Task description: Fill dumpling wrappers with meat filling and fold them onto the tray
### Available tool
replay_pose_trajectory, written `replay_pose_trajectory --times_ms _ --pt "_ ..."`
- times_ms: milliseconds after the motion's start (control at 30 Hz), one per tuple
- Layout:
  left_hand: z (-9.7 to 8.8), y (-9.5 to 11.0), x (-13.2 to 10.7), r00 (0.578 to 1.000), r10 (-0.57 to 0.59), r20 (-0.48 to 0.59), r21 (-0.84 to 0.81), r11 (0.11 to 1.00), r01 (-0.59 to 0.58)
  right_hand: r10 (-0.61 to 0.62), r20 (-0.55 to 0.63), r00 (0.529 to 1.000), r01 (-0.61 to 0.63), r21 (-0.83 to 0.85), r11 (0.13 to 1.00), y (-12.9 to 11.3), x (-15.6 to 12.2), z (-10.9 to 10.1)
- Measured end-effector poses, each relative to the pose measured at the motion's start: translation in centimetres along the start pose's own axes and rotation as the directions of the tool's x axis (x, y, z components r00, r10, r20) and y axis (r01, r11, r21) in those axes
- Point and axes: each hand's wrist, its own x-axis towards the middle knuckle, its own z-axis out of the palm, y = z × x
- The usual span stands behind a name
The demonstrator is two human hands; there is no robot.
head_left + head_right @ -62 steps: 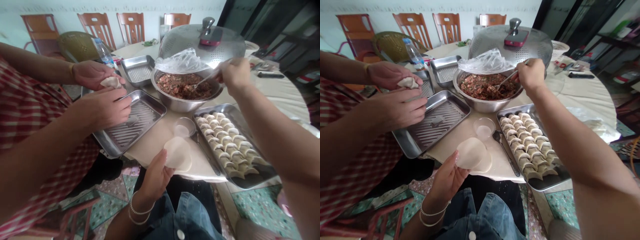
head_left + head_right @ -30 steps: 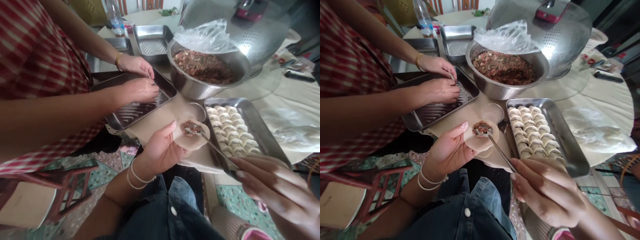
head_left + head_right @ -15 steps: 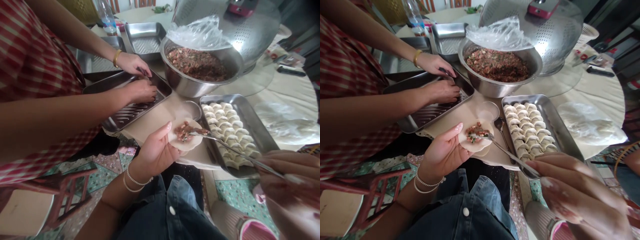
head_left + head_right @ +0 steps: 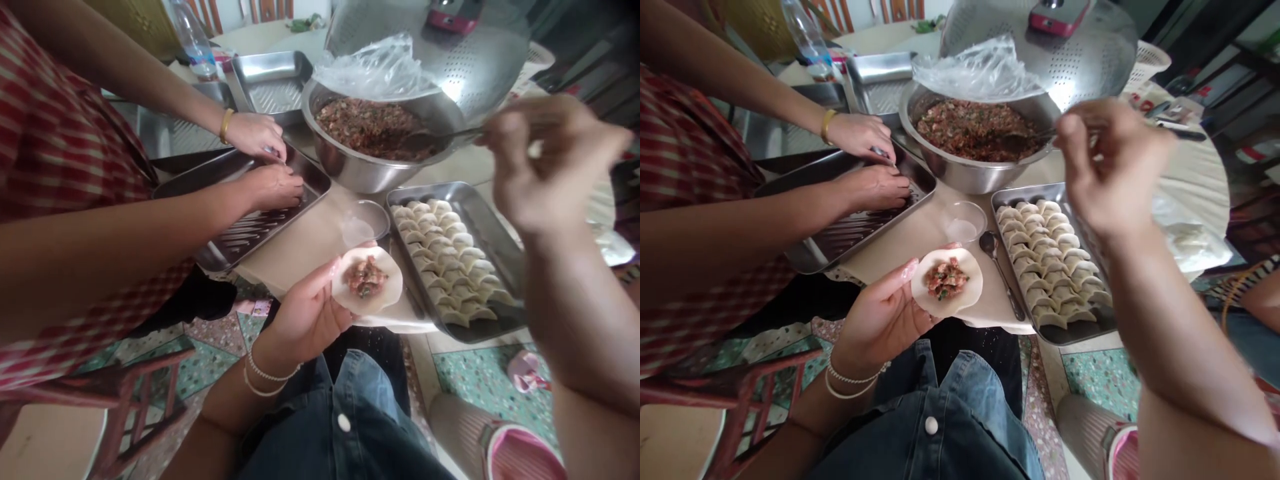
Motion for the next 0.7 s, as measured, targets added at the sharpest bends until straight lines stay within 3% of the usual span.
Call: replay_pose_trajectory --times_ms 100,200,300,367,400,467,533,567,700 --pt "0.0 -0.2 -0.4 1.0 0.012 0.02 0.022 1.0 -0.012 0.041 0.134 0.99 -0.032 -0.063 0.997 2.8 3.8 3.1" --pt "0.0 -0.2 -0.6 0.999 0.034 0.008 0.019 0.999 -0.034 0.059 0.228 0.972 -0.037 -0.102 0.994 3.5 4.7 4.4" --pt "-0.3 0.2 -0.5 0.995 0.077 -0.057 0.006 0.997 -0.077 -0.02 0.12 0.993 0.038 -0.156 0.987 1.8 3.1 3.5" --pt "-0.5 0.5 -0.4 0.989 0.107 -0.102 0.003 0.994 -0.107 -0.168 0.086 0.982 0.178 -0.123 0.976 0.0 1.5 2.5" --pt "-0.6 0.6 -0.4 0.985 0.122 -0.119 0.007 0.993 -0.122 -0.266 0.138 0.954 0.275 -0.044 0.961 -0.8 0.7 2.2" --pt "-0.8 0.8 -0.4 0.977 0.154 -0.151 0.02 0.988 -0.152 -0.459 0.337 0.822 0.42 0.186 0.888 -2.2 -0.7 2.1" --pt "-1.0 1.0 -0.5 0.962 0.191 -0.195 0.036 0.982 -0.187 -0.565 0.486 0.666 0.451 0.341 0.825 -2.8 -1.8 2.8" --pt "-1.1 1.1 -0.6 0.953 0.206 -0.221 0.039 0.979 -0.202 -0.578 0.524 0.626 0.449 0.364 0.816 -2.9 -2.1 3.3" --pt "-1.2 1.3 -0.8 0.923 0.219 -0.315 0.036 0.975 -0.219 -0.573 0.568 0.59 0.511 0.287 0.81 -2.9 -3.0 5.5"
